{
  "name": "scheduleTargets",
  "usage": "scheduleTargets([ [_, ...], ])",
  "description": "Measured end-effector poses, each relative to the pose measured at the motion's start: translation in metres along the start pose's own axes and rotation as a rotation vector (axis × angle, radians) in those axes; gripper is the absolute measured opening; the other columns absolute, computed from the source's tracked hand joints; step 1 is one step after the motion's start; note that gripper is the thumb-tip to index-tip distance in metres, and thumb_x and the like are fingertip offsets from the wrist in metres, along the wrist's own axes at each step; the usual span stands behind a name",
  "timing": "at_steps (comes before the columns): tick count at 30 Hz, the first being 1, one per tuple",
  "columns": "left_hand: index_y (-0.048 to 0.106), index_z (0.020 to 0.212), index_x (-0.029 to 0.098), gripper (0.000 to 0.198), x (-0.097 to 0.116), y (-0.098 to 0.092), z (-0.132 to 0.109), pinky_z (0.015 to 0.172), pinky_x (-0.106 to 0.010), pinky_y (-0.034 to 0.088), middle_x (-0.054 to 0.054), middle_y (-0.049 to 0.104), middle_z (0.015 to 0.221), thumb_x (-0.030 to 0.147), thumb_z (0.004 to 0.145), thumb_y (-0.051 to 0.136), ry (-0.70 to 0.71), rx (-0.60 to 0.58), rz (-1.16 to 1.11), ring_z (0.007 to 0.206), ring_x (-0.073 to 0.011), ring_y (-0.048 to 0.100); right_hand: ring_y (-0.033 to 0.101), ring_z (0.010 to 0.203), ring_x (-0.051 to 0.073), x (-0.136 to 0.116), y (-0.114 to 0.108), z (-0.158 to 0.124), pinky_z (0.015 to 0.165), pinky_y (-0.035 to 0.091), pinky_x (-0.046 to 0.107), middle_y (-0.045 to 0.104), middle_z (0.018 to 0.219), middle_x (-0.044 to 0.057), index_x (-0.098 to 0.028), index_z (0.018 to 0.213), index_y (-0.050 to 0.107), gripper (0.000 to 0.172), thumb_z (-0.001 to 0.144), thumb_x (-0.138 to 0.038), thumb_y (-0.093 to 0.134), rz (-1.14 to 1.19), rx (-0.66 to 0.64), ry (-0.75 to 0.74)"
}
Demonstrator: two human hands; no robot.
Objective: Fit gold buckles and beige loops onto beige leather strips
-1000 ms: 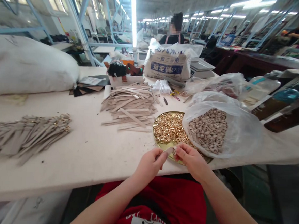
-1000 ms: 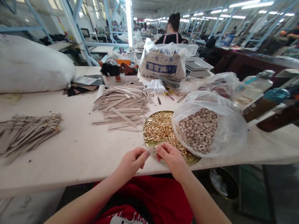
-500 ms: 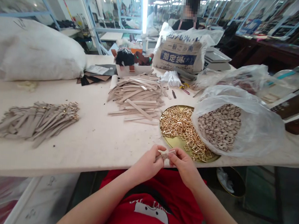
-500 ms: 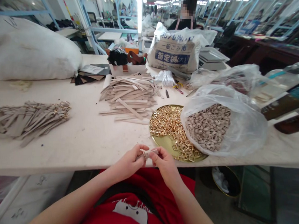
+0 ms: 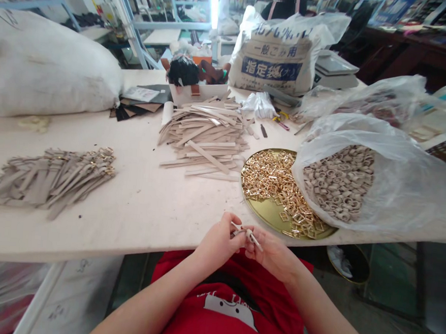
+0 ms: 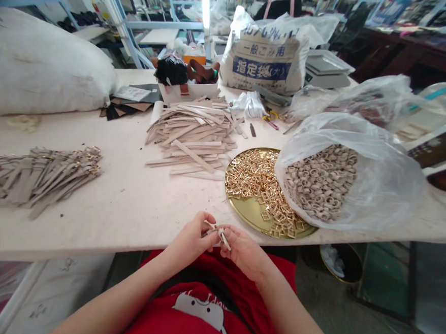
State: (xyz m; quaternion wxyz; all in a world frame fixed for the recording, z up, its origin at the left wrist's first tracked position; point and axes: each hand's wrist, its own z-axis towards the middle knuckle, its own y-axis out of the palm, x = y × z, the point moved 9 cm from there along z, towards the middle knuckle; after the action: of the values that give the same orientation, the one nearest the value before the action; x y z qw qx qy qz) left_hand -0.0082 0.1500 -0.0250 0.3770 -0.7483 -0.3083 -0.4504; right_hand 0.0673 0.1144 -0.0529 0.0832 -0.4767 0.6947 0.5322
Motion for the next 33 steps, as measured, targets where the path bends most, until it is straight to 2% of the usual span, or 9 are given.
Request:
scheduleTargets([
  [3, 0.045, 0.086, 0.018, 0.021, -0.003, 0.001, 0.0, 0.05, -0.022, 0.038, 0.002, 0.059, 0.061, 0.037, 0.077, 0.049, -0.039, -0.018, 0.088, 0.053, -0.0125, 0.056, 0.053, 0.069, 0.01, 0.006, 0.0, -0.001, 0.061, 0.041, 0.021, 0.059, 0.079, 0.0, -0.019, 0.086, 0.061, 0.02, 0.072, -0.033, 0.065, 0.049, -0.041, 0.037],
  [6, 0.052, 0.085, 0.018, 0.023, 0.002, 0.001, -0.001, 0.051, -0.022, 0.039, 0.001, 0.06, 0.063, 0.039, 0.075, 0.05, -0.026, -0.036, 0.139, 0.054, -0.0127, 0.056, 0.054, 0.072, 0.011, 0.009, 0.0, -0.003, 0.066, 0.043, 0.023, 0.059, 0.08, 0.0, -0.019, 0.082, 0.06, 0.019, 0.069, -0.03, 0.068, 0.051, -0.052, 0.028],
  [11, 0.058, 0.082, 0.017, 0.021, 0.008, 0.001, -0.009, 0.054, -0.023, 0.039, -0.001, 0.062, 0.069, 0.035, 0.074, 0.05, -0.003, -0.079, 0.223, 0.059, -0.0132, 0.056, 0.053, 0.071, 0.013, 0.002, -0.007, -0.007, 0.07, 0.042, 0.028, 0.058, 0.076, 0.0, -0.019, 0.076, 0.057, 0.018, 0.072, -0.034, 0.065, -0.072, 0.031, -0.103],
  [14, 0.056, 0.08, 0.016, 0.02, 0.007, 0.002, -0.016, 0.052, -0.022, 0.039, 0.0, 0.059, 0.064, 0.034, 0.074, 0.05, -0.023, -0.096, 0.153, 0.056, -0.0123, 0.054, 0.048, 0.062, 0.012, -0.012, -0.019, -0.011, 0.063, 0.041, 0.027, 0.053, 0.067, -0.001, -0.019, 0.071, 0.052, 0.023, 0.075, -0.041, 0.059, -0.26, 0.175, -0.252],
  [17, 0.055, 0.083, 0.014, 0.021, 0.003, 0.007, -0.021, 0.055, -0.021, 0.042, 0.0, 0.06, 0.067, 0.033, 0.073, 0.052, -0.066, -0.131, -0.017, 0.058, -0.0119, 0.057, 0.046, 0.058, 0.012, -0.03, -0.03, -0.023, 0.06, 0.04, 0.027, 0.047, 0.061, -0.004, -0.021, 0.067, 0.044, 0.027, 0.073, -0.041, 0.06, -0.546, 0.402, -0.415],
  [20, 0.056, 0.085, 0.013, 0.023, -0.003, 0.012, -0.021, 0.059, -0.022, 0.043, -0.001, 0.061, 0.068, 0.032, 0.073, 0.054, -0.093, -0.145, -0.088, 0.061, -0.0128, 0.058, 0.049, 0.062, 0.014, -0.042, -0.027, -0.034, 0.06, 0.041, 0.028, 0.051, 0.069, -0.002, -0.021, 0.084, 0.048, 0.023, 0.073, -0.038, 0.06, -0.763, 0.534, -0.51],
  [22, 0.058, 0.087, 0.012, 0.025, -0.006, 0.015, -0.019, 0.06, -0.023, 0.044, -0.002, 0.063, 0.07, 0.032, 0.073, 0.055, -0.091, -0.149, -0.104, 0.063, -0.0134, 0.059, 0.051, 0.063, 0.015, -0.044, -0.019, -0.035, 0.06, 0.041, 0.029, 0.055, 0.073, -0.001, -0.022, 0.091, 0.052, 0.023, 0.074, -0.035, 0.057, -0.882, 0.503, -0.508],
  [28, 0.06, 0.092, 0.012, 0.031, -0.014, 0.025, -0.023, 0.066, -0.024, 0.046, -0.006, 0.064, 0.081, 0.036, 0.074, 0.055, -0.14, -0.246, -0.276, 0.068, -0.0126, 0.06, 0.046, 0.055, 0.014, -0.045, -0.006, -0.034, 0.054, 0.037, 0.027, 0.054, 0.061, -0.002, -0.022, 0.08, 0.056, 0.008, 0.074, -0.027, 0.055, -1.115, 0.355, -0.484],
  [33, 0.062, 0.093, 0.012, 0.029, -0.02, 0.025, -0.025, 0.065, -0.025, 0.046, -0.005, 0.065, 0.076, 0.033, 0.075, 0.053, -0.149, -0.263, -0.231, 0.067, -0.013, 0.06, 0.05, 0.06, 0.014, -0.034, 0.005, -0.031, 0.057, 0.037, 0.027, 0.058, 0.066, -0.001, -0.021, 0.079, 0.058, 0.01, 0.077, -0.023, 0.049, -1.23, 0.129, -0.41],
])
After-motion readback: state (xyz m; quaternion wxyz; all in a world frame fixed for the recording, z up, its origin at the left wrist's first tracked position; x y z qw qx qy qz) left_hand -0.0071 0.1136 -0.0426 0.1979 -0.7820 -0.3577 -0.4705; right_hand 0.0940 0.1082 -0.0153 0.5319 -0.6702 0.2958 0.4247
